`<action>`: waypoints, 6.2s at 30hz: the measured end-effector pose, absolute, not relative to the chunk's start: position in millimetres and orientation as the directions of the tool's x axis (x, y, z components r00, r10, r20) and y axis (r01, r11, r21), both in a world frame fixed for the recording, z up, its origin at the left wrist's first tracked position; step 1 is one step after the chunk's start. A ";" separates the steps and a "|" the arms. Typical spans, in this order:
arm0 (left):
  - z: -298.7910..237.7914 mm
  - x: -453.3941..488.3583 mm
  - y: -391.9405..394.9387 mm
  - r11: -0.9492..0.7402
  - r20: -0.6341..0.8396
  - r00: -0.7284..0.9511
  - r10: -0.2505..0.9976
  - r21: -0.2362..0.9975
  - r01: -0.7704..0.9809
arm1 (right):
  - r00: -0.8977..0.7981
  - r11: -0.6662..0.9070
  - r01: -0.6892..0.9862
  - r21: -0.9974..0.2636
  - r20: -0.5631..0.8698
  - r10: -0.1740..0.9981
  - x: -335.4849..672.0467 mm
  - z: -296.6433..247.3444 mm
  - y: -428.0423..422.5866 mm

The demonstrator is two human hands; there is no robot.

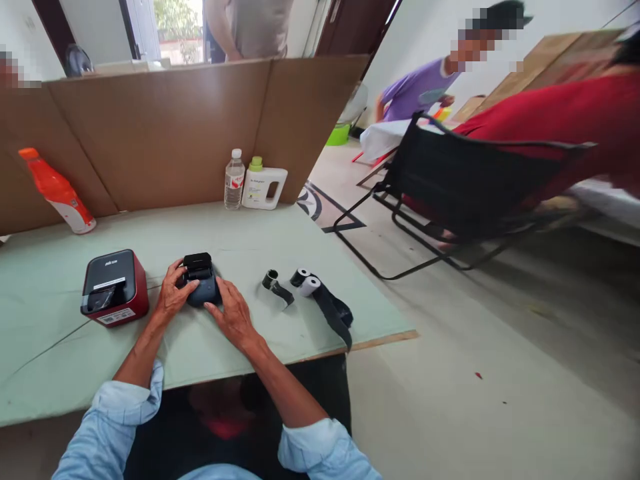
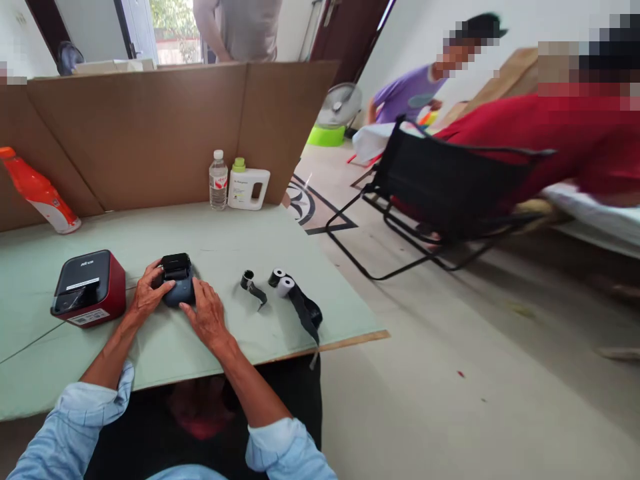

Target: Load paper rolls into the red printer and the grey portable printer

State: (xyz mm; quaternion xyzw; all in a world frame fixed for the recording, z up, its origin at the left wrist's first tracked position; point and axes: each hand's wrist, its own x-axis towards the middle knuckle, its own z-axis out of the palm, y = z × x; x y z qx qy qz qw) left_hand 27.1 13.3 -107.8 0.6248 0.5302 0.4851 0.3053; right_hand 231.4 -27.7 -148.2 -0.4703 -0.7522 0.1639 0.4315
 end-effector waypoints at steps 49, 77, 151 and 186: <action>-86.4 38.6 0.8 -0.282 0.386 -0.064 0.920 0.768 0.575 | -0.146 0.442 0.522 -0.729 0.435 0.889 233.8 -133.2 -47.5; -51.9 41.1 43.2 -0.370 0.303 0.231 0.925 0.571 0.733 | -0.187 0.493 0.506 -0.708 0.468 0.864 231.4 -137.6 -29.7; -16.3 188.2 61.5 -0.608 0.147 0.594 0.791 0.306 0.733 | 0.152 0.204 0.727 -0.655 0.444 0.883 338.5 -133.3 -60.8; 0.5 86.9 9.5 -0.517 0.426 0.294 0.856 0.675 0.527 | 0.169 0.121 0.800 -0.588 0.413 0.895 330.5 -109.1 -12.6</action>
